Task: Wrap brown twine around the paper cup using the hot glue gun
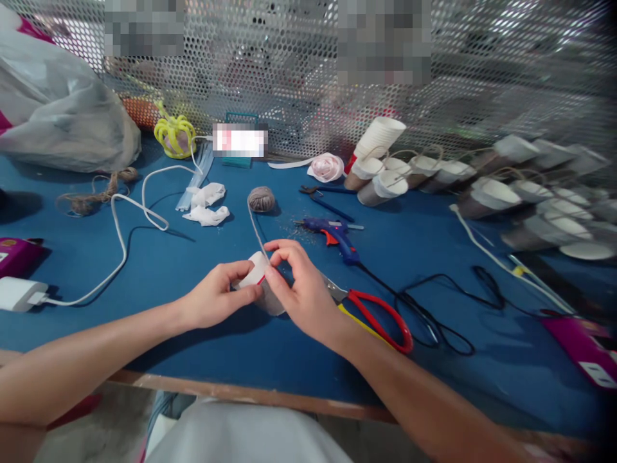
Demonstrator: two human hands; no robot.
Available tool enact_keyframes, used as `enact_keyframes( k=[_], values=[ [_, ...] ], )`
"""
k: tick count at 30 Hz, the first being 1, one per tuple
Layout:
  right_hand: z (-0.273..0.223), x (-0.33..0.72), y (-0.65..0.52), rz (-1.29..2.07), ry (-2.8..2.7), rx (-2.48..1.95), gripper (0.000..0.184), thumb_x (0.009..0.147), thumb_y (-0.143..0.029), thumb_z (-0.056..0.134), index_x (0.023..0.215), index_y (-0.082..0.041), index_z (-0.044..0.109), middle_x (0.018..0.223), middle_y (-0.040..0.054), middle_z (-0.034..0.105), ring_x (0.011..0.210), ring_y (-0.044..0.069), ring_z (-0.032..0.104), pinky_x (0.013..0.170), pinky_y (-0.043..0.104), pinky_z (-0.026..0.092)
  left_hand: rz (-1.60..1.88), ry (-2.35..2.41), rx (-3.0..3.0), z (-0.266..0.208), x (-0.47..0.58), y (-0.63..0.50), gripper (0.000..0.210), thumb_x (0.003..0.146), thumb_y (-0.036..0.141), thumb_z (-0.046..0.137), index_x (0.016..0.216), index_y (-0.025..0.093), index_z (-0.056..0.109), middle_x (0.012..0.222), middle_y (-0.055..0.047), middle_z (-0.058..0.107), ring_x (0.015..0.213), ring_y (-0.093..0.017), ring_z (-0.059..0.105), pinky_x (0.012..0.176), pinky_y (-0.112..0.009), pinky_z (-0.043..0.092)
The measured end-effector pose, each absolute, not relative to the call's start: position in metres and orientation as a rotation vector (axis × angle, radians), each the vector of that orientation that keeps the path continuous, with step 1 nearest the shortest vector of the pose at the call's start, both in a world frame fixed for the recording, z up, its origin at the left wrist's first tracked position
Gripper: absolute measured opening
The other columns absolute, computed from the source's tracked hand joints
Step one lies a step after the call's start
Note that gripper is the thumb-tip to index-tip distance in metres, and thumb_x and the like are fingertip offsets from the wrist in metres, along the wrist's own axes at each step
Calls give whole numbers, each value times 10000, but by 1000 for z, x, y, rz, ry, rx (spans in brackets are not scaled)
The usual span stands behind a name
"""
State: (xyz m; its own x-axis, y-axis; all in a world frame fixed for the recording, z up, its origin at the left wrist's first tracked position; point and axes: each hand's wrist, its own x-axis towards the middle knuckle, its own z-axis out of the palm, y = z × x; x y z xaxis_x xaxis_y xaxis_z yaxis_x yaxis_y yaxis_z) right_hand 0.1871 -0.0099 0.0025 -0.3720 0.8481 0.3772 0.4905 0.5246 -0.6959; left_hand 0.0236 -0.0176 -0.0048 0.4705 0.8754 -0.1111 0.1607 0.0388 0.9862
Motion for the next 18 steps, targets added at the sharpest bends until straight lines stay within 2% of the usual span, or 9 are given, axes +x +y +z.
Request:
enact_keyframes(
  k=[4, 8, 14, 18],
  values=[
    [13, 191, -5, 1081, -1883, -1063, 66, 819, -227, 458, 764, -190, 452, 998, 83, 562, 992, 162, 537, 860, 350, 424, 683, 933, 1481, -5, 22, -18, 139, 736, 254, 511, 708, 119, 496, 633, 32, 417, 596, -86, 361, 566, -211, 319],
    [31, 188, 1, 1292, -1789, -1065, 76, 791, -234, 488, 740, -180, 471, 989, 74, 589, 913, 147, 567, 789, 312, 458, 651, 875, 1503, -4, 21, -20, 155, 759, 270, 508, 729, 117, 512, 629, 31, 419, 586, -84, 365, 564, -212, 334],
    [55, 162, 28, 1229, -1915, -997, 47, 765, -211, 514, 749, -170, 498, 809, 37, 619, 744, 126, 581, 696, 290, 480, 609, 777, 1588, -2, 23, -24, 154, 791, 259, 499, 761, 115, 546, 675, 2, 506, 640, -105, 446, 622, -223, 398],
    [56, 138, 54, 942, -2024, -1037, 52, 759, -195, 519, 725, -164, 495, 697, 8, 588, 631, 109, 552, 622, 256, 460, 618, 770, 1659, -4, 23, -25, 159, 790, 255, 508, 759, 107, 556, 725, -19, 541, 675, -118, 478, 656, -230, 411]
  ],
)
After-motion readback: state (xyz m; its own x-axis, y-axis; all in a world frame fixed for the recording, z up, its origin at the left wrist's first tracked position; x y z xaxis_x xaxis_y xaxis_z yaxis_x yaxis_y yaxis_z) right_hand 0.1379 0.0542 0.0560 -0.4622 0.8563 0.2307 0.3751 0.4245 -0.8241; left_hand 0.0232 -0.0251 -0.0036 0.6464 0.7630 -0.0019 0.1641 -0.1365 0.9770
